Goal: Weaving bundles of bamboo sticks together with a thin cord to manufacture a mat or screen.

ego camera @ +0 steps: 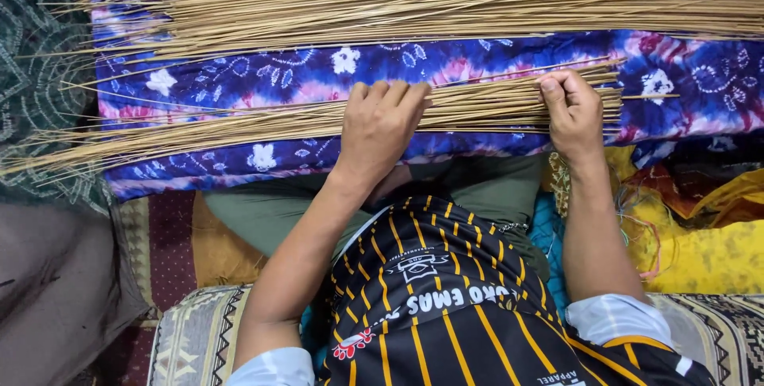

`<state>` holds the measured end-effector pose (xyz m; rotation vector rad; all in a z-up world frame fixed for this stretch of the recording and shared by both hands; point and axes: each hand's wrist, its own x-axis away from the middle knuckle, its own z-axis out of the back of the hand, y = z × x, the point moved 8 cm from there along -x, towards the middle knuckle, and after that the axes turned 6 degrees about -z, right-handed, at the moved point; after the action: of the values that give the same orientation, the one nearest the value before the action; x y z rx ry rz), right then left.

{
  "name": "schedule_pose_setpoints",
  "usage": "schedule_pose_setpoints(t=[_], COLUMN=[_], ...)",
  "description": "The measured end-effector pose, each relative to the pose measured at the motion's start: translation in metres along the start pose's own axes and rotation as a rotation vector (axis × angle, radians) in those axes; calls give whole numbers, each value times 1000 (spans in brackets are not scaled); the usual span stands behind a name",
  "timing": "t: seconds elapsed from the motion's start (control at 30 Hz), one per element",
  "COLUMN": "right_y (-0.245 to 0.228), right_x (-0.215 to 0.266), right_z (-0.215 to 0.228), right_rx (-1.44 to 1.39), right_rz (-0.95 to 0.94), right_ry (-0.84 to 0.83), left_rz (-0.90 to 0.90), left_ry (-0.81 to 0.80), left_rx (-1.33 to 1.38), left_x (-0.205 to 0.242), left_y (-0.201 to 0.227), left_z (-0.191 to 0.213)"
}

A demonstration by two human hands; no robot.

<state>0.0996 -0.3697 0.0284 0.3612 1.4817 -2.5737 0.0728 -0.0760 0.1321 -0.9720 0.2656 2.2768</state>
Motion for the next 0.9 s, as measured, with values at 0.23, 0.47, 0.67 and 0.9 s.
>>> schedule_pose_setpoints(t=[0.23,0.47,0.67,0.9], right_y=[-12,-60,-54,-8], right_x=[1,8,17,16], right_z=[3,-3,-6,26], right_rx=[60,377,274,350], right_rz=[50,437,460,341], right_ry=[42,121,79,43], left_rz=[-24,-37,-16,90], left_ry=[9,-13,-41,-264], left_rx=[-34,19,37,55], left_x=[-1,-6,1,26], left_y=[10,29,33,-9], left_z=[-18,-26,-12,29])
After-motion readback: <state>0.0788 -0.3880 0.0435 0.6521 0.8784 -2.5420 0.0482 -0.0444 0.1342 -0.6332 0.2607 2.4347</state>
